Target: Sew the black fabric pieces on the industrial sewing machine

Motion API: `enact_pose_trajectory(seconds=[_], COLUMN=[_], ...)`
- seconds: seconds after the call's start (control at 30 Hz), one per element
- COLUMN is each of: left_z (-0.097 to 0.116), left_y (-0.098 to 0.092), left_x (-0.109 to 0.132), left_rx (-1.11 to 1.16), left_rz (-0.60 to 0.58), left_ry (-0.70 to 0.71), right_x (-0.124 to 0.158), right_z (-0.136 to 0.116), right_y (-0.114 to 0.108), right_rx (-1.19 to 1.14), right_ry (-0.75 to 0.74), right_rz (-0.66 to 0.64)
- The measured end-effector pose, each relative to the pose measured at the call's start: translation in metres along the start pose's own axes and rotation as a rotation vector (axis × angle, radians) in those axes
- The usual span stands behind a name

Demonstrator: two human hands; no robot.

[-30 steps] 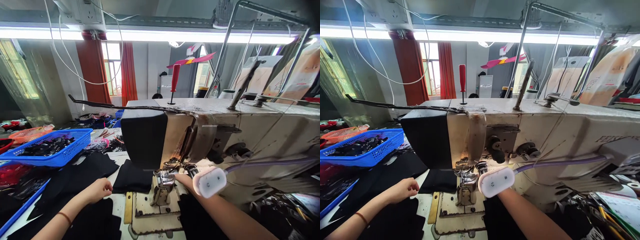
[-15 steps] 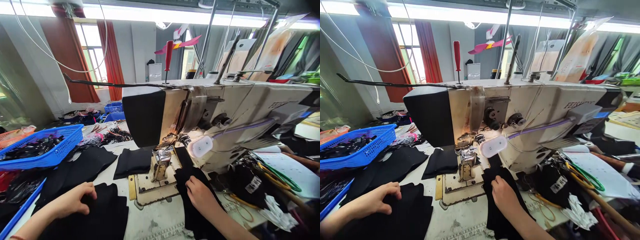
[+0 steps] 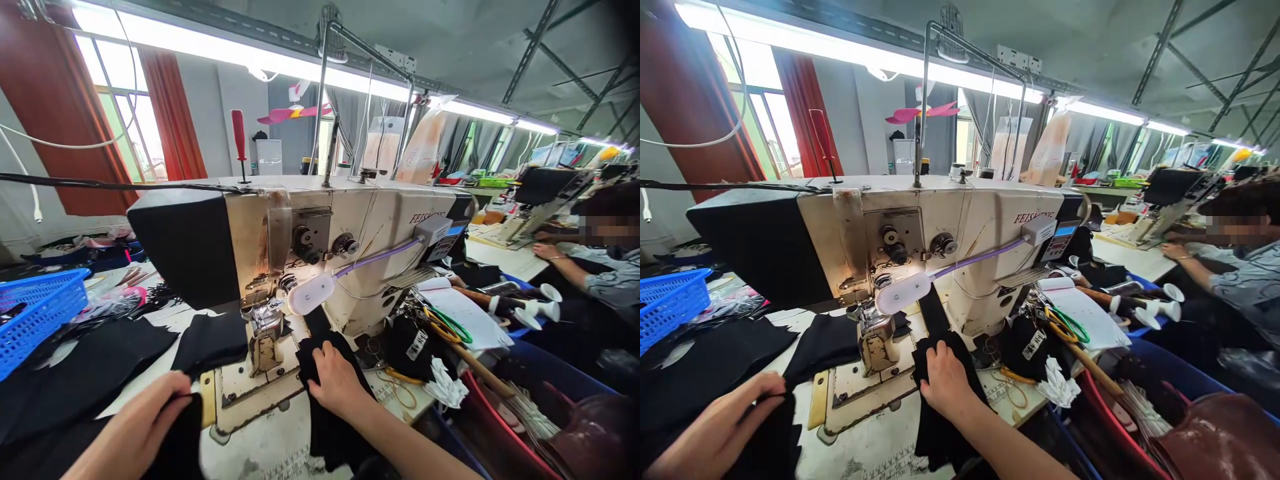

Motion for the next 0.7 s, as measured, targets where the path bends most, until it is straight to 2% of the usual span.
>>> enact_pose_trajectory(seconds=[0.07,0.13,0.2,0.3,0.43,0.5,0.57,0.6,0.7], left_z=[0.031,0.051,0.057,0.05,0.039,0.042,0.049,0.053,0.064], left_y=[0.023,0.044,0.063,0.082,0.08,0.076,0.073,0.071,0.069], left_x=[-0.017,-0.029,-0.035,-0.036,-0.039,-0.042,-0.047,-0.048,-0.052], left_rx=[0.032,0.074,0.128,0.195,0.25,0.274,0.304,0.317,0.355], left_rz=[-0.029,-0.041,-0.077,-0.092,0.04,-0.023,-0.118,-0.149,-0.17], left_ry=[0.057,0.125,0.164,0.111,0.011,-0.047,-0.124,-0.158,-0.206], right_x=[0.01,0.016,0.016,0.008,0.002,0.004,0.008,0.01,0.013], right_z=[-0.002,0.0,0.01,0.037,0.072,0.076,0.065,0.054,0.009], right_y=[0.001,0.002,0.0,-0.007,-0.03,-0.048,-0.065,-0.072,-0.082], right_rx=[-0.04,-0.102,-0.2,-0.428,-0.723,-0.862,-1.069,-1.178,-1.32], right_ry=[-0.053,-0.079,-0.053,0.037,0.139,0.162,0.134,0.094,-0.071], right_rz=[-0.005,-0.005,0.005,-0.009,0.026,0.075,0.057,0.003,-0.247])
Point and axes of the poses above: each hand's wrist, its own x-axis away from the middle knuckle, its own y-axis out of the palm, z = x × y, the point moved 3 cm from there along -x, towards the middle knuckle, and after that the axes turned 9 degrees about x, right-handed, at the moved point
